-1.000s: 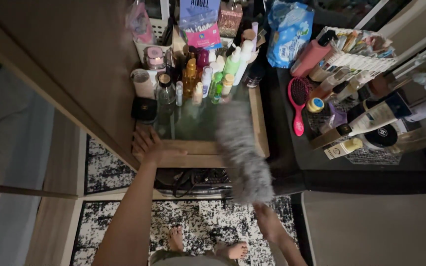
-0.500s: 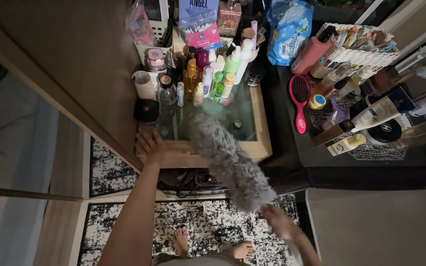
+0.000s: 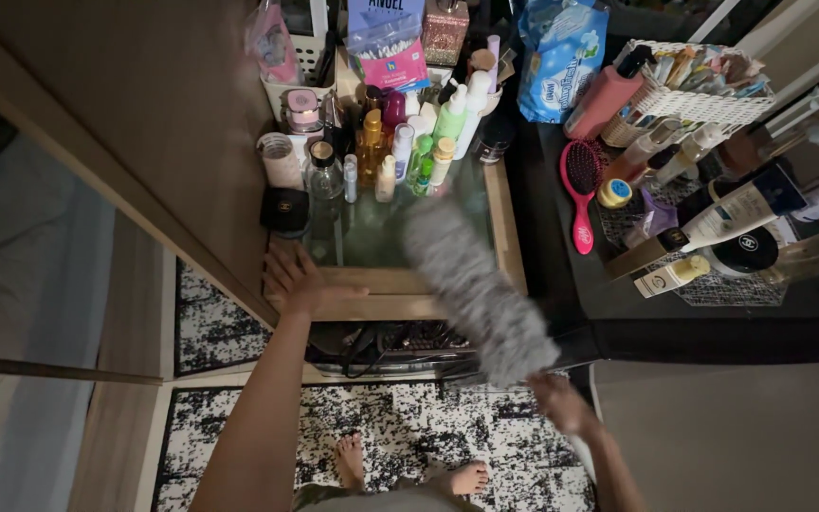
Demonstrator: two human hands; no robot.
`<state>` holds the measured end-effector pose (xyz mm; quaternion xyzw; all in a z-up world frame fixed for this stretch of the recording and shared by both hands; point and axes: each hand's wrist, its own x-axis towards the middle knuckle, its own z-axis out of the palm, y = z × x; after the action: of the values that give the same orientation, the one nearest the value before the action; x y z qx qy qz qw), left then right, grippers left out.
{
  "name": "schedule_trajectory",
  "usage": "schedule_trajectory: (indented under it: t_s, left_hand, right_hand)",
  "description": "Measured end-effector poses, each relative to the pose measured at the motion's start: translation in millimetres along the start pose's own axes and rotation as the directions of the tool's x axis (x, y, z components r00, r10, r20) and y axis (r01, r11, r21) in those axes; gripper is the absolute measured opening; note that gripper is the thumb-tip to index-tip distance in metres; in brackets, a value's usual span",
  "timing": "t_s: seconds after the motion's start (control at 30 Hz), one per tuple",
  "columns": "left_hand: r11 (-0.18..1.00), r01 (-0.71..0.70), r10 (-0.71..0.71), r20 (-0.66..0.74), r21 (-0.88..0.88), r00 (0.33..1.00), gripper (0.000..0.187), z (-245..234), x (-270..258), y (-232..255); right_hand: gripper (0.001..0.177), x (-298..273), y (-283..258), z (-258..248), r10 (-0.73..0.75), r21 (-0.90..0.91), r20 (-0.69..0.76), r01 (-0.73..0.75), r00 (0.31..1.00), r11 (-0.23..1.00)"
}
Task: Dusting a cluttered vanity table using a handheld duster.
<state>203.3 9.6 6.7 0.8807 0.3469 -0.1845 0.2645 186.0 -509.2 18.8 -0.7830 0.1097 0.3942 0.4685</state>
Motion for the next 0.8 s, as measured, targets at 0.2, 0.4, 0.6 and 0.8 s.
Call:
schedule_trajectory:
  t_s: [0.2, 0.4, 0.6, 0.8]
  left_hand:
    - [0.999, -0.036, 0.036, -0.016, -0.019, 0.999, 0.17, 3.2, -5.1, -1.0]
    - [0.988, -0.119, 0.108, -0.108, -0.096, 0.988, 0.17, 10.3, -12.2, -5.5]
    - [0.99, -0.108, 0.102, -0.069, -0.094, 0.992, 0.167, 7.3, -14.2, -3.6]
    - [0.99, -0.103, 0.098, -0.057, -0.1, 0.994, 0.17, 3.3, -13.5, -3.3]
  right_hand:
    - [0.066, 37.4, 46.3, 48.6, -0.44, -0.302, -0.008, 0.417, 0.898, 0.857]
    - [0.058, 24.5, 32.6, 31.0, 0.05, -0.138, -0.015, -0.051, 0.999, 0.989]
    - [0.055, 84.8, 124.8, 65.8, -0.196, 0.276, -0.005, 0.189, 0.981, 0.942]
    - [0.035, 53.2, 98.5, 22.4, -0.598, -0.334, 0.048, 0.577, 0.8, 0.745]
